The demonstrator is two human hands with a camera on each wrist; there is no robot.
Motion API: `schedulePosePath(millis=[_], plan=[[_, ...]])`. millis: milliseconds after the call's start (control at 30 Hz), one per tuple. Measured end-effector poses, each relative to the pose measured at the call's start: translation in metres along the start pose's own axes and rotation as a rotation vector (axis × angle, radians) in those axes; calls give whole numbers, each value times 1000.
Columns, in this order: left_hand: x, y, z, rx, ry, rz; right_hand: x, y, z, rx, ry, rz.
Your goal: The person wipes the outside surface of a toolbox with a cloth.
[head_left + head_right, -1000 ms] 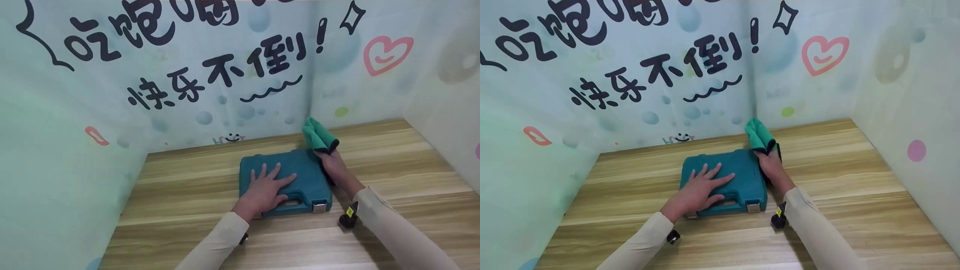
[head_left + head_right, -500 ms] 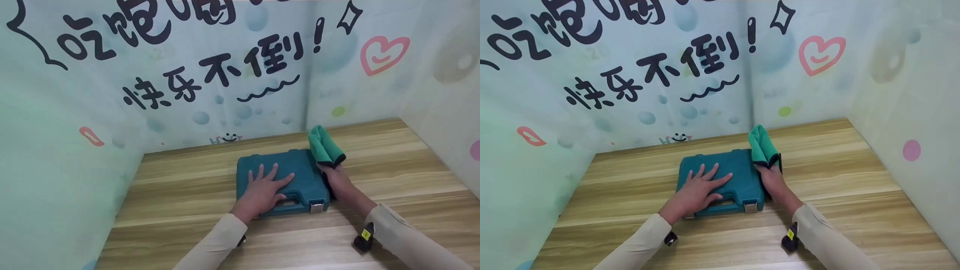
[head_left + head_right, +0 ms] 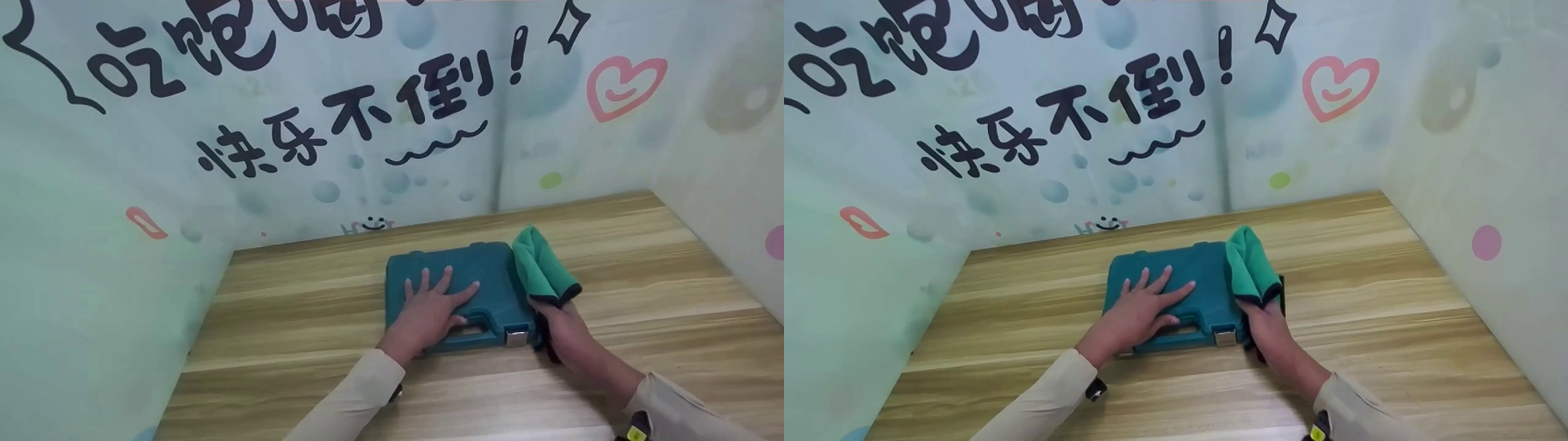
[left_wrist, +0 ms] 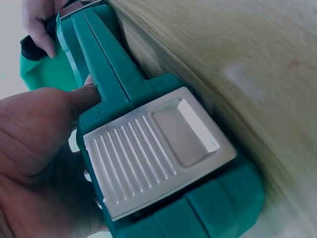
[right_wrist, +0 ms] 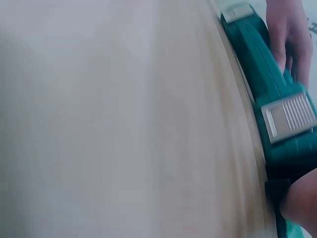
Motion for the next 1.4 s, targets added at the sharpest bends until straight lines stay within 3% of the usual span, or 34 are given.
schedulePosePath(millis=[167, 300, 433, 667, 900, 1167, 1400], plan=[[-1, 0, 0, -8, 1, 5, -16, -3, 3, 30, -37, 32], [0, 1, 1, 1, 6, 6, -18, -7, 1, 55, -45, 114], [0, 3, 3, -12, 13, -2, -15, -9, -3, 20, -60, 188], [1, 4, 6, -4, 22, -13, 5, -6, -12, 32, -46, 227], [3, 2, 6, 18, 10, -10, 36, -1, -17, 9, -64, 140], [2, 1, 2, 14, 13, -1, 74, 0, -26, -21, 13, 40], [1, -1, 0, 2, 24, -14, 93, -2, -28, -86, 39, -10]])
Point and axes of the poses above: each hand's wrist, its own x-axis towards the middle knuckle, its own y-axis out of the back of the hand, z = x × y, the point moved 5 cm from there along x, towards the middle knuckle, and after that the axes turned 6 degrees about -x, right-handed, at the moved point
